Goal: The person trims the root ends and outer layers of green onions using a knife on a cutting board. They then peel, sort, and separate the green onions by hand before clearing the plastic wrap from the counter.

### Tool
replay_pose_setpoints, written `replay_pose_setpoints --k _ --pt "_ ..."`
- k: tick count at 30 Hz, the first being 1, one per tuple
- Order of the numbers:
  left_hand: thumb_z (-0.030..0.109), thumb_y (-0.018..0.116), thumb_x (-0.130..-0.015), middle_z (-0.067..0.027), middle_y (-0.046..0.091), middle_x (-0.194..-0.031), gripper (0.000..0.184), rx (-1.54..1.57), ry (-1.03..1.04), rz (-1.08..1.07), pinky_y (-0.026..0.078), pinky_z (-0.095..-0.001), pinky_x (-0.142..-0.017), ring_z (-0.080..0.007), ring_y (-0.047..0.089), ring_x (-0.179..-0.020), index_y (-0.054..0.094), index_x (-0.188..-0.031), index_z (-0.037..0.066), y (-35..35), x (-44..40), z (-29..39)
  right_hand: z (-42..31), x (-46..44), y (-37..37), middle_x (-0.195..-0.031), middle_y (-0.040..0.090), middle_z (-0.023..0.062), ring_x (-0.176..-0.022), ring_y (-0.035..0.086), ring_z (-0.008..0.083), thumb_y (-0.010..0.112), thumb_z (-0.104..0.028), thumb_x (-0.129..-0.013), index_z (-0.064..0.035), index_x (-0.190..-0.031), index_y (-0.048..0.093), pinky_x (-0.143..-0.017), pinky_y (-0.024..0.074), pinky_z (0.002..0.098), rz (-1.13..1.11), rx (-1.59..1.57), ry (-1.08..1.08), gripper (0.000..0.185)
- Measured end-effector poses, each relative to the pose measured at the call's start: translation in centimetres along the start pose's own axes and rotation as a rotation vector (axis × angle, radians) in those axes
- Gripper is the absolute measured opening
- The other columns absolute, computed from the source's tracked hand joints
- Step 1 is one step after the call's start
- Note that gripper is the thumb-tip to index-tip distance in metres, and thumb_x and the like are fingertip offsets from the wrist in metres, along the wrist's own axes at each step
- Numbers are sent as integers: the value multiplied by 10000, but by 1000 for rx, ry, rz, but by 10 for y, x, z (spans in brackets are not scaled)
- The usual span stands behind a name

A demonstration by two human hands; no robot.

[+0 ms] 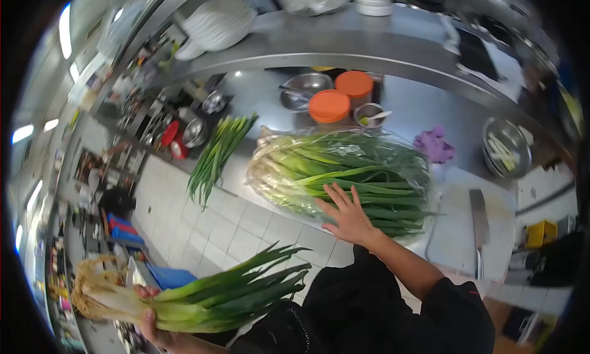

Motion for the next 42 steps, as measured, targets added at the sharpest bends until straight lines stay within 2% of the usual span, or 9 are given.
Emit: replay_pose_setpoints --k 2,6,16,22,29,32,33,37,42 --pt "73 729 -831 -143 575 -1263 658 126 86 120 476 -373 -1047 -242 582 -1130 437 -1418 10 4 -24 -9 2 7 -9 -1613 457 189 -1510 397 413 781 -206 -900 -119 -1406 659 -1208 330 592 286 -87 79 527" --pt "80 770 -828 -159 589 -1281 778 23 47 8 509 -423 -1018 -258 603 -1118 390 -1504 19 32 6 -20 20 161 -77 -1247 629 170 -1083 634 392 737 -54 -866 -60 -1130 727 -948 490 526 757 -73 382 264" --pt "62 853 -777 -176 613 -1261 955 -203 67 -300 575 -479 -905 -292 640 -1005 364 -1591 -45 123 48 -5 112 431 -162 -1206 617 188 -1153 615 418 769 -120 -842 -120 -1340 629 -925 532 543 231 479 1295 517" --pt "-9 855 -758 -165 653 -1236 826 -395 53 -626 560 -457 -948 -295 660 -1054 462 -1484 -24 207 62 21 166 479 -172 -1048 693 178 -962 676 433 754 -88 -785 -97 -1245 589 -864 551 511 455 166 1274 489" --pt "8 761 -745 -105 646 -1095 664 -565 -98 -977 536 -358 -902 -218 635 -959 506 -1358 -16 446 169 28 176 584 -207 -802 651 138 -699 665 258 685 -27 -818 -66 -1266 533 -620 532 429 701 -422 1142 475" --pt "83 766 -748 -118 734 -1136 490 -664 163 -1388 561 -389 -936 -245 703 -1010 657 -1224 46 584 232 25 154 634 -239 -791 620 89 -562 590 160 688 -36 -874 -55 -1290 514 -474 464 359 828 -723 1159 451" --pt "32 751 -711 -111 758 -914 410 -646 107 -1392 595 -403 -821 -276 739 -812 700 -1116 7 634 258 21 143 648 -256 -786 612 78 -516 561 144 684 -56 -911 -46 -1291 511 -436 434 335 896 -805 1234 418" --pt "81 748 -718 -301 719 -933 423 -820 237 -1718 555 -548 -804 -510 701 -904 630 -1112 -16 768 335 -66 147 712 -269 -741 573 48 -442 515 122 656 -119 -1001 -31 -1299 501 -393 418 304 1063 -979 1341 347" --pt "126 721 -743 -299 712 -1002 404 -961 413 -1873 553 -569 -905 -494 692 -990 637 -1108 -24 883 442 -257 167 764 -279 -634 494 14 -406 511 132 575 -199 -1110 -42 -1225 486 -382 438 313 1208 -975 1344 214"
Point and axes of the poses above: each hand's wrist, its own x-axis away from the middle knuckle, its own y-axis out of the palm, z = x × y, the point moved 4 cm from there along -x, towards the middle knuckle
